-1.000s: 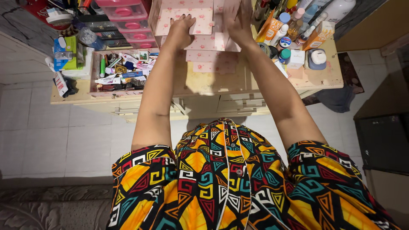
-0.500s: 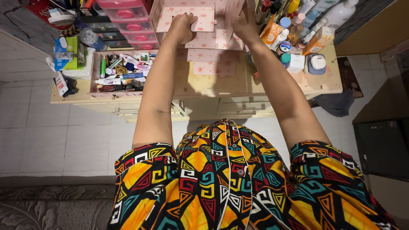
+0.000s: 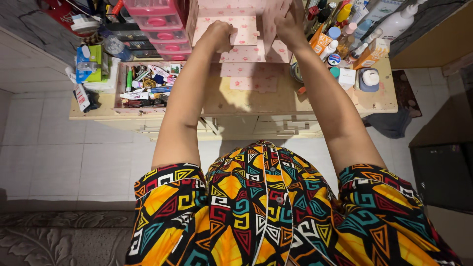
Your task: The person assembles a small pink paper furniture piece by hand. They fold and interlock pre-cut panels, align slots, and press edges to form a box-like structure with internal dividers. The person repeatedly adjusts and reorients the piece to fit parts together.
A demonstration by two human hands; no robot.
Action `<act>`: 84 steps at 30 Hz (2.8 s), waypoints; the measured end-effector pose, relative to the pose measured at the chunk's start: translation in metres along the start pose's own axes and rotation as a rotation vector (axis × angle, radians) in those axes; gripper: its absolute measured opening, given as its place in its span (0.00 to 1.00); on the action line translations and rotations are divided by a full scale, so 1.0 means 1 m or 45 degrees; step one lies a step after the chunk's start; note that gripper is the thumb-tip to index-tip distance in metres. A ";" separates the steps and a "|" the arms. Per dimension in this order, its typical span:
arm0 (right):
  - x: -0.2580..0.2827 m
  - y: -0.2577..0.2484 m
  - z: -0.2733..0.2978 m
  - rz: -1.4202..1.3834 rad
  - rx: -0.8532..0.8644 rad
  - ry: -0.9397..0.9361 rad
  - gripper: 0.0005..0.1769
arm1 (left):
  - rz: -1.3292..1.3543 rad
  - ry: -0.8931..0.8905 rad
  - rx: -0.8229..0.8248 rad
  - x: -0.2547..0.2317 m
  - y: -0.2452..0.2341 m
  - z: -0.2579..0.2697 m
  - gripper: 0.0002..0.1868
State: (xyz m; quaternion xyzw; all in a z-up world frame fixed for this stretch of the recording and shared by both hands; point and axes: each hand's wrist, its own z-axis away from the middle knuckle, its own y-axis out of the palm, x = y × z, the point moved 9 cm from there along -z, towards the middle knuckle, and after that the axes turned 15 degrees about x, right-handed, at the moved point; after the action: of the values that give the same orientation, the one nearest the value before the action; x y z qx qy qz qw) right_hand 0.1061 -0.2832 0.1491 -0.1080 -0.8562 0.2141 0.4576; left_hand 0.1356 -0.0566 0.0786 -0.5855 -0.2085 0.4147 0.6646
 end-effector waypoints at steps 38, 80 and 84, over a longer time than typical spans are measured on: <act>0.002 -0.031 0.000 0.122 0.005 0.354 0.25 | 0.310 -0.051 0.034 0.012 -0.052 0.003 0.31; 0.051 -0.049 0.003 -0.038 0.004 0.187 0.14 | 0.365 -0.641 -1.082 0.001 -0.060 0.151 0.24; 0.039 -0.072 0.024 -0.179 -0.113 0.364 0.16 | 0.667 -0.897 -0.751 0.076 -0.012 0.143 0.29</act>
State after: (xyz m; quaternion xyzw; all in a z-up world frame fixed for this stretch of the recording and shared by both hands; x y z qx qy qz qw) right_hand 0.0654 -0.3384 0.1994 -0.0972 -0.7964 0.1260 0.5835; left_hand 0.0736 0.0904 0.1066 -0.6053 -0.3739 0.6621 0.2355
